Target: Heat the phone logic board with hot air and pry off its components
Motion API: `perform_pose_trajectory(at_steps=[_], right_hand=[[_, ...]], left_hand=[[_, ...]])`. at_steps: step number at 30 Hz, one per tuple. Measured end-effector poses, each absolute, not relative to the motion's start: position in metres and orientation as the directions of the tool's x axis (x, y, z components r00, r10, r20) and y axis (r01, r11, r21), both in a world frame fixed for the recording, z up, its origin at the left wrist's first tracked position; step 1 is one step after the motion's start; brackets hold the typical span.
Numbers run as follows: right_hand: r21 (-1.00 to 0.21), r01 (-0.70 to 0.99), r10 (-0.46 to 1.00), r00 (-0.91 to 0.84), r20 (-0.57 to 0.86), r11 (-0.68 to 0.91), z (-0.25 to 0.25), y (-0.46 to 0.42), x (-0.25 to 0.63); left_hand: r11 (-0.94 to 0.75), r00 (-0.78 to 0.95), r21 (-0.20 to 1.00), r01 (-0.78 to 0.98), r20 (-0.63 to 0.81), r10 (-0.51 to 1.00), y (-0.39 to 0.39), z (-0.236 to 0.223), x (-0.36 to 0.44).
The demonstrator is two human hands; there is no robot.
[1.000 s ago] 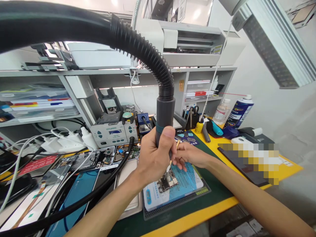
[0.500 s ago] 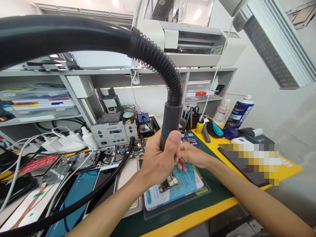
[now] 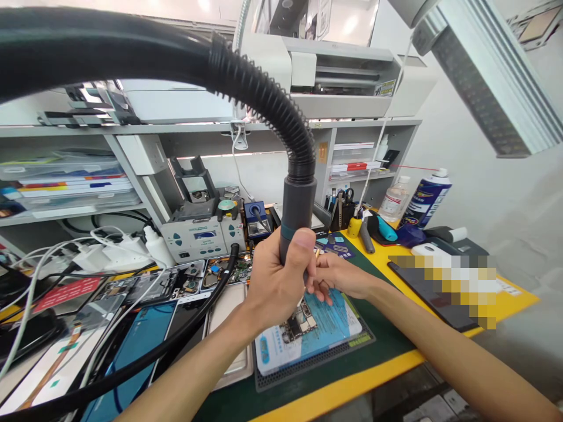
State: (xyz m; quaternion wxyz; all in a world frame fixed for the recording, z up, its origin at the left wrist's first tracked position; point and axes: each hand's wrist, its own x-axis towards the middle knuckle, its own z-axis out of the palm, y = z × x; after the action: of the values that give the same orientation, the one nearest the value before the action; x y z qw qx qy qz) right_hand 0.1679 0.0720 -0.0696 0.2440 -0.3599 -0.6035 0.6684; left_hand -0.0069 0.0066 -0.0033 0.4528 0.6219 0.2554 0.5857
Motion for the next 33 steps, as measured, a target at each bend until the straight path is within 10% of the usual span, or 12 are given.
perform_pose_trajectory(at_steps=[33], right_hand=[[-0.982,0.112,0.759,-0.623,-0.188,-0.151,-0.0699,0.0719,0.1677]], left_hand=[[-0.462,0.169,0.872,-0.162,0.486,0.858,0.0060,-0.0002,-0.0088]])
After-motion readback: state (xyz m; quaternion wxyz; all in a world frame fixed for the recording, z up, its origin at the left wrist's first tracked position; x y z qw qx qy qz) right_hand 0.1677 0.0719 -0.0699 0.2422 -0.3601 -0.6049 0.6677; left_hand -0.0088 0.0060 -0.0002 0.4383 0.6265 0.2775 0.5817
